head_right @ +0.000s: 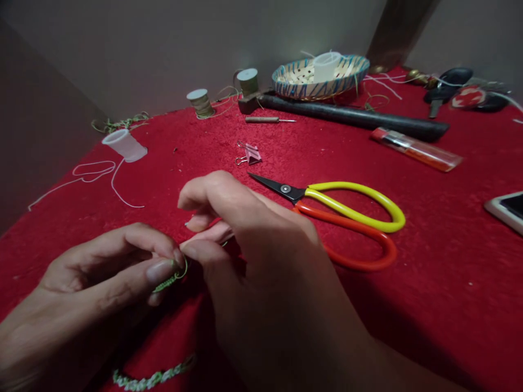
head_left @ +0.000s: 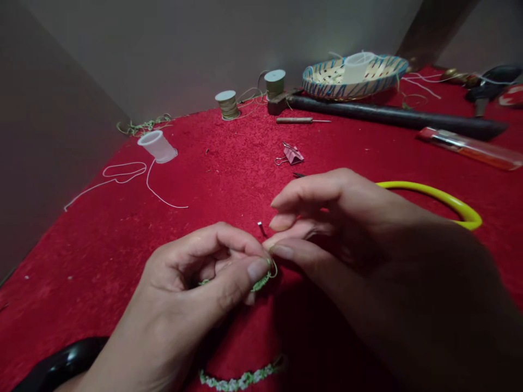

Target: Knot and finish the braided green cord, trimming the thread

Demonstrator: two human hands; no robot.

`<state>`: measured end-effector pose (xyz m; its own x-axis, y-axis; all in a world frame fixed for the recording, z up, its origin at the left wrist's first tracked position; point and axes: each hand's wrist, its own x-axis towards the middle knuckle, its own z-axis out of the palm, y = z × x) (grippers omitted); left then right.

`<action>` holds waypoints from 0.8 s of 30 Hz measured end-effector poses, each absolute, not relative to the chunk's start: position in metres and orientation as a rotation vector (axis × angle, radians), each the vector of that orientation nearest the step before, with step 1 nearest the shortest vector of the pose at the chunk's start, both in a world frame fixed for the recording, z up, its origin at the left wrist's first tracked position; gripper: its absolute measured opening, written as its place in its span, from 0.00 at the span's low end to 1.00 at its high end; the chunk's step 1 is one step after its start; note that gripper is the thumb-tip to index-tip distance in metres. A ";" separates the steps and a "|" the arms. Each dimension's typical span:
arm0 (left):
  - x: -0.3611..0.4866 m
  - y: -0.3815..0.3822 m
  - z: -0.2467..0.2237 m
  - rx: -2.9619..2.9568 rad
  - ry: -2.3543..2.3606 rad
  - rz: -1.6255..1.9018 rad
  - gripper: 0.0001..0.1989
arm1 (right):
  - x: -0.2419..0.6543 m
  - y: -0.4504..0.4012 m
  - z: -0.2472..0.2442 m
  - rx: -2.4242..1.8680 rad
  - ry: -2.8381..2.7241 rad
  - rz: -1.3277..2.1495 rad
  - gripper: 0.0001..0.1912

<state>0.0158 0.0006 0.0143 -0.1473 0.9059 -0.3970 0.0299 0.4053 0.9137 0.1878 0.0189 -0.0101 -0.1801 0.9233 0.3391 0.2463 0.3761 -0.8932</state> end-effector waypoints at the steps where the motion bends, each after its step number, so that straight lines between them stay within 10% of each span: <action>1: 0.015 -0.002 0.013 0.867 1.513 0.969 0.09 | 0.188 0.019 -0.011 -1.066 -1.664 0.857 0.14; 24: 0.008 -0.008 0.007 0.900 1.280 0.981 0.08 | 0.189 0.019 -0.010 -1.022 -1.764 0.854 0.09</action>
<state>0.0079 -0.0083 0.0065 0.0292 0.9409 -0.3375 -0.0816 0.3388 0.9373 0.1885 0.0192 -0.0101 -0.2551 0.8993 0.3553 0.2790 0.4203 -0.8634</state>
